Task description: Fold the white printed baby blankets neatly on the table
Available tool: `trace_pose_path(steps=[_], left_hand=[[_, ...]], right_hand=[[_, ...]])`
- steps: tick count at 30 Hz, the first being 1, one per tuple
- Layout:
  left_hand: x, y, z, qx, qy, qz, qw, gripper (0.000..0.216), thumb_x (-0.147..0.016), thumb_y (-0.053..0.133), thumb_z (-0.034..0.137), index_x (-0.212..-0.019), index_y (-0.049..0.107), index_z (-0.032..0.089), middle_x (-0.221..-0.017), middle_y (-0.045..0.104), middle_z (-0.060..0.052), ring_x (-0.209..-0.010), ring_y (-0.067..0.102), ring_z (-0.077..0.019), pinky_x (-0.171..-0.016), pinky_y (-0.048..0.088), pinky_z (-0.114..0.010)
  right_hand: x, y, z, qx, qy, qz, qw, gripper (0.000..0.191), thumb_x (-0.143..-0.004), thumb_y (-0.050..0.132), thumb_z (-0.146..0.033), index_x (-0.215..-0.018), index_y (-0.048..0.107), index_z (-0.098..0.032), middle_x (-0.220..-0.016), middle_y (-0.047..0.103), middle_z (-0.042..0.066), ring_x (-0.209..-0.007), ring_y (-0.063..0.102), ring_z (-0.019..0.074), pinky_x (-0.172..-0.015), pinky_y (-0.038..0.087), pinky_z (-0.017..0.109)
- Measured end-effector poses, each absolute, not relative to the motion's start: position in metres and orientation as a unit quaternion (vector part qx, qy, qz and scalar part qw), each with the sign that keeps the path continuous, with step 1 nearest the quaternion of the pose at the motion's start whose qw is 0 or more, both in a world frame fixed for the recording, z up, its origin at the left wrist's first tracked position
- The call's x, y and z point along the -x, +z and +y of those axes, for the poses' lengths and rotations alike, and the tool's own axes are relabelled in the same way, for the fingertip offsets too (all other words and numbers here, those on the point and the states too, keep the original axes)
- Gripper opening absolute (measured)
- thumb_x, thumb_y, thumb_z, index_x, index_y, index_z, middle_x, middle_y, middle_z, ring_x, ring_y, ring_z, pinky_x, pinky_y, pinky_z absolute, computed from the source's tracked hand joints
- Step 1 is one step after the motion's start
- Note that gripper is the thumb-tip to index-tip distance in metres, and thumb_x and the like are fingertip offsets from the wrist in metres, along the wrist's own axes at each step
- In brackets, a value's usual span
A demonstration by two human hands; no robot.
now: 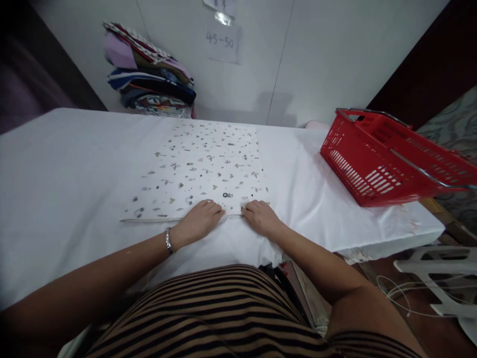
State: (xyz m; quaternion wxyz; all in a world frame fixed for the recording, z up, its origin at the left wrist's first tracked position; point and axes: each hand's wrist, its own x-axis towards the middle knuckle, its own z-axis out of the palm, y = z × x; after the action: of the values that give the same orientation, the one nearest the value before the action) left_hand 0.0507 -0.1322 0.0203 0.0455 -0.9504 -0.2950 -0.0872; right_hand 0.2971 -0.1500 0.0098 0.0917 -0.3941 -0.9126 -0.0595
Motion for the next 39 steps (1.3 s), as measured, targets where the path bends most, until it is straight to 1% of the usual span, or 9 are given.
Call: trace_pose_path(steps=[10,15,19,22,26,28,32,36,39], left_hand=[[-0.059,0.023,-0.126,0.947,-0.055,-0.304,0.083,0.022,-0.085,0.039,0.003,-0.083,0.058,0.014,-0.084,0.057,-0.009,-0.079,0.051,-0.0214,-0.072,0.036,-0.036],[-0.057,0.031,-0.123,0.922,-0.095,-0.376,0.018,0.018,-0.080,0.046,0.007,-0.088,0.060,0.015,-0.088,0.060,-0.008,-0.081,0.056,-0.0217,-0.074,0.041,-0.036],[-0.056,0.034,-0.122,0.904,-0.109,-0.410,-0.041,0.024,-0.076,0.046,0.007,-0.091,0.063,0.017,-0.088,0.062,-0.006,-0.080,0.058,-0.0209,-0.072,0.043,-0.035],[-0.056,0.036,-0.120,0.898,-0.107,-0.422,-0.067,0.026,-0.076,0.047,0.007,-0.093,0.064,0.017,-0.089,0.064,-0.006,-0.081,0.059,-0.0210,-0.072,0.044,-0.035],[-0.055,0.041,-0.117,0.886,-0.122,-0.438,-0.089,0.032,-0.079,0.045,0.009,-0.107,0.060,0.016,-0.096,0.066,-0.005,-0.086,0.060,-0.0201,-0.074,0.045,-0.033],[-0.054,0.042,-0.117,0.888,-0.119,-0.437,-0.080,0.034,-0.081,0.043,0.008,-0.111,0.057,0.016,-0.098,0.065,-0.006,-0.087,0.059,-0.0199,-0.074,0.045,-0.033],[-0.054,0.030,-0.123,0.914,-0.088,-0.396,-0.001,0.026,-0.082,0.041,0.004,-0.099,0.058,0.015,-0.092,0.062,-0.007,-0.084,0.057,-0.0211,-0.074,0.042,-0.036],[-0.055,0.012,-0.134,0.929,-0.088,-0.355,0.059,0.020,-0.085,0.041,0.005,-0.095,0.056,0.015,-0.092,0.059,-0.008,-0.087,0.054,-0.0214,-0.078,0.040,-0.037],[-0.055,0.004,-0.138,0.926,-0.091,-0.362,0.063,0.016,-0.086,0.042,0.008,-0.095,0.055,0.015,-0.094,0.058,-0.008,-0.090,0.052,-0.0223,-0.079,0.040,-0.037]], right_hand=[[-0.290,0.017,-0.151,0.410,-0.071,-0.908,0.042,0.018,-0.094,0.043,-0.019,-0.093,0.062,-0.017,-0.087,0.059,0.006,-0.080,0.047,0.0190,-0.068,0.028,0.032],[-0.290,0.013,-0.156,0.418,-0.085,-0.902,0.069,0.021,-0.092,0.047,-0.024,-0.108,0.059,-0.017,-0.097,0.060,0.009,-0.087,0.048,0.0219,-0.070,0.030,0.034],[-0.283,0.007,-0.157,0.445,-0.099,-0.885,0.092,0.022,-0.092,0.050,-0.031,-0.103,0.061,-0.016,-0.095,0.061,0.010,-0.088,0.048,0.0235,-0.071,0.031,0.035],[-0.277,0.004,-0.156,0.464,-0.109,-0.875,0.086,0.017,-0.091,0.051,-0.024,-0.098,0.063,-0.015,-0.091,0.061,0.010,-0.085,0.048,0.0234,-0.070,0.031,0.035],[-0.279,0.001,-0.154,0.474,-0.121,-0.868,0.087,0.020,-0.090,0.047,-0.013,-0.103,0.062,-0.015,-0.093,0.062,0.011,-0.085,0.048,0.0234,-0.070,0.032,0.035],[-0.285,0.001,-0.153,0.468,-0.123,-0.870,0.095,0.024,-0.090,0.046,-0.013,-0.109,0.060,-0.014,-0.097,0.062,0.011,-0.087,0.049,0.0235,-0.071,0.034,0.035],[-0.297,0.005,-0.152,0.463,-0.133,-0.869,0.117,0.028,-0.092,0.045,-0.015,-0.119,0.054,-0.012,-0.100,0.062,0.012,-0.088,0.049,0.0235,-0.072,0.035,0.035],[-0.305,0.007,-0.154,0.451,-0.122,-0.875,0.126,0.022,-0.094,0.042,-0.016,-0.109,0.058,-0.013,-0.097,0.063,0.011,-0.086,0.050,0.0224,-0.072,0.036,0.034],[-0.308,0.004,-0.156,0.445,-0.107,-0.881,0.120,0.019,-0.094,0.043,-0.016,-0.101,0.060,-0.015,-0.096,0.063,0.010,-0.086,0.050,0.0220,-0.073,0.036,0.034]])
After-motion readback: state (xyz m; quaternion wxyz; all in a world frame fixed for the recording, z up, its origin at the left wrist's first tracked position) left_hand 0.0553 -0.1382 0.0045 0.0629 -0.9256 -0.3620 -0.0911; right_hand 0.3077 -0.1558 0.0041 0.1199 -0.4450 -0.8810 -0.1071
